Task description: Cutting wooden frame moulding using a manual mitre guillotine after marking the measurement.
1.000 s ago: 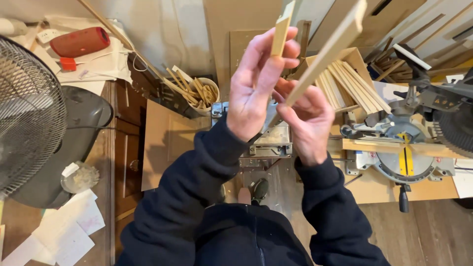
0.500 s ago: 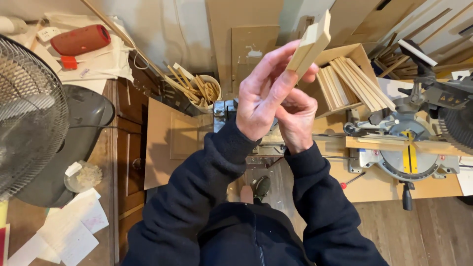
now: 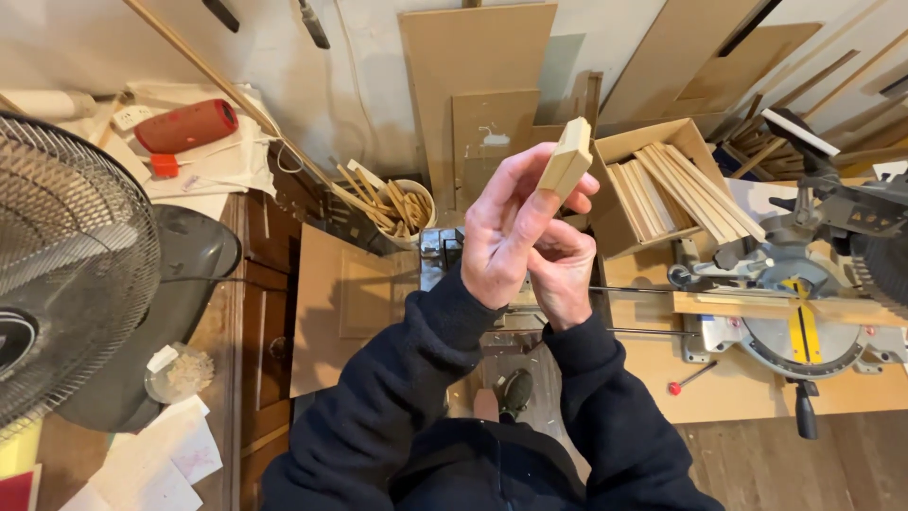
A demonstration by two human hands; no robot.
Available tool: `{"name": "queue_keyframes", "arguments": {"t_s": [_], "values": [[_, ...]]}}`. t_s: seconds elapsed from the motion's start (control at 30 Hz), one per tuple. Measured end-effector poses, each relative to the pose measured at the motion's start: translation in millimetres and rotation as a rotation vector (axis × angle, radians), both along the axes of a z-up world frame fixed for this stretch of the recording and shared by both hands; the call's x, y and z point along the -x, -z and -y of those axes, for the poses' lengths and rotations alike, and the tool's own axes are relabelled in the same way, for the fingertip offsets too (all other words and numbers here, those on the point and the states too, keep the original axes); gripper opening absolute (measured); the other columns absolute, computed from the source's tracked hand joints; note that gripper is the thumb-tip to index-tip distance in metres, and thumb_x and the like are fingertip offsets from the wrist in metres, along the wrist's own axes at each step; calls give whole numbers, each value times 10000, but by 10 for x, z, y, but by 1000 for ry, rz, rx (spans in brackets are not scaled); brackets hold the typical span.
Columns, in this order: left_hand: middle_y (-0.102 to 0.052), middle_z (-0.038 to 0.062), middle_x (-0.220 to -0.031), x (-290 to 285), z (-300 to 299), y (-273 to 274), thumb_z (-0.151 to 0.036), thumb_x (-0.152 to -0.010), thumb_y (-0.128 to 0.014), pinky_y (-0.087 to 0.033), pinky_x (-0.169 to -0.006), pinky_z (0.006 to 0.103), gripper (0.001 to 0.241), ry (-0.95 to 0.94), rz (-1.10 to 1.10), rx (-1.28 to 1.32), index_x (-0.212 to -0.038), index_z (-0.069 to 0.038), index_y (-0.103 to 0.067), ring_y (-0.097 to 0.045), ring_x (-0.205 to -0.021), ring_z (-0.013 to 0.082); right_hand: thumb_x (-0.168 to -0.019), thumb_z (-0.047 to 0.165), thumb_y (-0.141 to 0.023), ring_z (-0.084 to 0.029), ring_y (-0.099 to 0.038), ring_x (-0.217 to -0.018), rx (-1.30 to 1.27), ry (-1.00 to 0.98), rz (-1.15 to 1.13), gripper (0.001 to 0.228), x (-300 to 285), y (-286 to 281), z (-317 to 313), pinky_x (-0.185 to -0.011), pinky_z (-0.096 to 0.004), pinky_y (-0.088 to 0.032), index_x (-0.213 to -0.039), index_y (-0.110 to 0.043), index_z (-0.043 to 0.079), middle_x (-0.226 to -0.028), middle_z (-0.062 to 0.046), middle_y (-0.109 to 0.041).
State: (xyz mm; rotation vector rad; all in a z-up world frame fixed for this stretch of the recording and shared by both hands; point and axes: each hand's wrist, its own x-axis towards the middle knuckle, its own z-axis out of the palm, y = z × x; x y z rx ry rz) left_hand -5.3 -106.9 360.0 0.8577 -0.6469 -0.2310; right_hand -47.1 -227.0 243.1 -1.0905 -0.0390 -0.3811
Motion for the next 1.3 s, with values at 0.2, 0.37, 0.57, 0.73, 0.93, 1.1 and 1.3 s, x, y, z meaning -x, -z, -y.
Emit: {"name": "queue_keyframes", "arguments": {"t_s": [0.2, 0.37, 0.57, 0.73, 0.93, 1.1, 1.3], "values": [[-663, 111, -1217, -31, 22, 7, -216, -1176, -535, -550, -971, 297, 379, -60, 26, -19, -1492, -14, -478, -625, -1031, 140, -933, -12, -770, -146, -714, -1046, 63, 74, -8, 329, 27, -42, -81, -970, -305, -561, -1247, -693, -76, -1150, -114, -755], [-663, 106, -1198, -73, 23, 8, -221, -1183, -515, -545, -938, 291, 377, -81, 30, -2, -1494, -10, -488, -608, -983, 138, -930, -21, -763, -137, -706, -1053, 56, 90, -5, 379, 25, -160, -175, -966, -292, -566, -1295, -674, -74, -1165, -106, -749], [-661, 129, -1239, -146, -51, -109, -214, -1200, -499, -545, -942, 313, 333, -92, -14, 39, -1445, 8, -536, -627, -1016, 171, -927, -51, -748, -133, -705, -1051, 110, 112, -21, 401, 94, -436, -219, -944, -277, -571, -1318, -663, -70, -1172, -103, -747], [-602, 164, -1458, -10, 25, -351, -164, -1211, -510, -540, -1168, 435, 255, -91, -75, 225, -1413, -24, -577, -639, -1307, 268, -926, -70, -723, -141, -706, -1100, 191, 175, -89, 388, 591, -736, 186, -972, -270, -556, -1307, -646, -63, -1220, -123, -737], [-562, 156, -1506, 391, 544, -90, -143, -1170, -516, -468, -1234, 490, 360, -122, -442, 250, -1519, -55, -522, -602, -1313, 278, -909, 0, -757, -36, -541, -693, 440, 343, -323, 287, 1535, -305, 946, -634, -196, -418, -1181, -668, 28, -886, -33, -586], [-558, 205, -1457, 665, 1309, 240, -173, -1146, -515, -450, -1214, 523, 419, -65, -602, 196, -1517, 0, -431, -587, -1348, 336, -782, 41, -851, -13, -362, -539, 540, 169, -467, 295, 1862, -300, 1429, -494, -207, -290, -1060, -750, 35, -895, 67, -630], [-428, 75, -1573, 783, 1431, 327, -143, -1026, -516, -335, -1242, 399, 533, -128, -426, -153, -1518, -58, -327, -467, -1453, 182, -832, 136, -826, -80, -615, -693, 1040, 392, -646, 326, 1539, 80, 3033, -628, -241, -502, -1136, -768, 33, -880, -57, -769]]}}
